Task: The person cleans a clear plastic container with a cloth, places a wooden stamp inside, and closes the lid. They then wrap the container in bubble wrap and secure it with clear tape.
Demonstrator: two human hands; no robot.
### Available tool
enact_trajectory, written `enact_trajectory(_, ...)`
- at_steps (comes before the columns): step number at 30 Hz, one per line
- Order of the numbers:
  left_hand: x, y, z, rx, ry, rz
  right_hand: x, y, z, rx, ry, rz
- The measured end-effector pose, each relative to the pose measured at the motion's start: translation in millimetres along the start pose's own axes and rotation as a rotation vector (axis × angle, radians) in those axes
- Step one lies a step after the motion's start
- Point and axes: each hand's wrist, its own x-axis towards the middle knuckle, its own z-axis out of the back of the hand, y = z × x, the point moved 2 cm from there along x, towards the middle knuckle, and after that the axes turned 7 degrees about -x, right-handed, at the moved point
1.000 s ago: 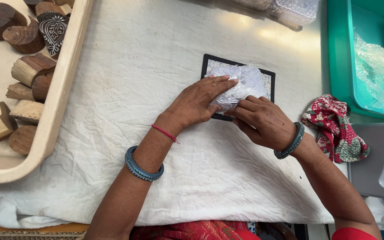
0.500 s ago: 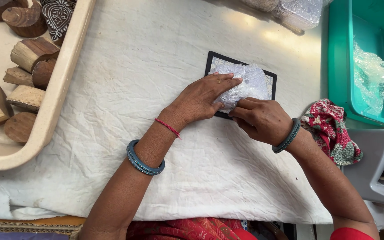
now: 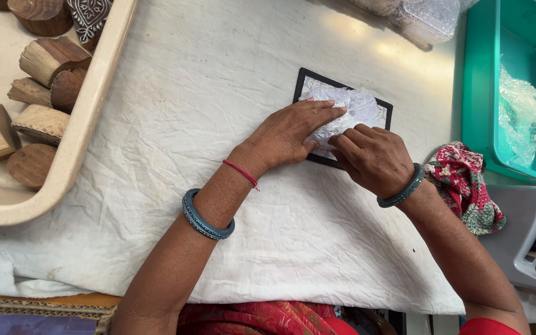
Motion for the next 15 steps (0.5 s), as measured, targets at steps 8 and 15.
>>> enact_trajectory(8,-1,0,0,0.002,-0.007,-0.012,-1,2,16,-0.166,-0.032,0.059)
enact_trajectory(15,-1,3,-1,-0.003,-0.024,-0.041,-4,-3,25,-0.116,0.008,0.02)
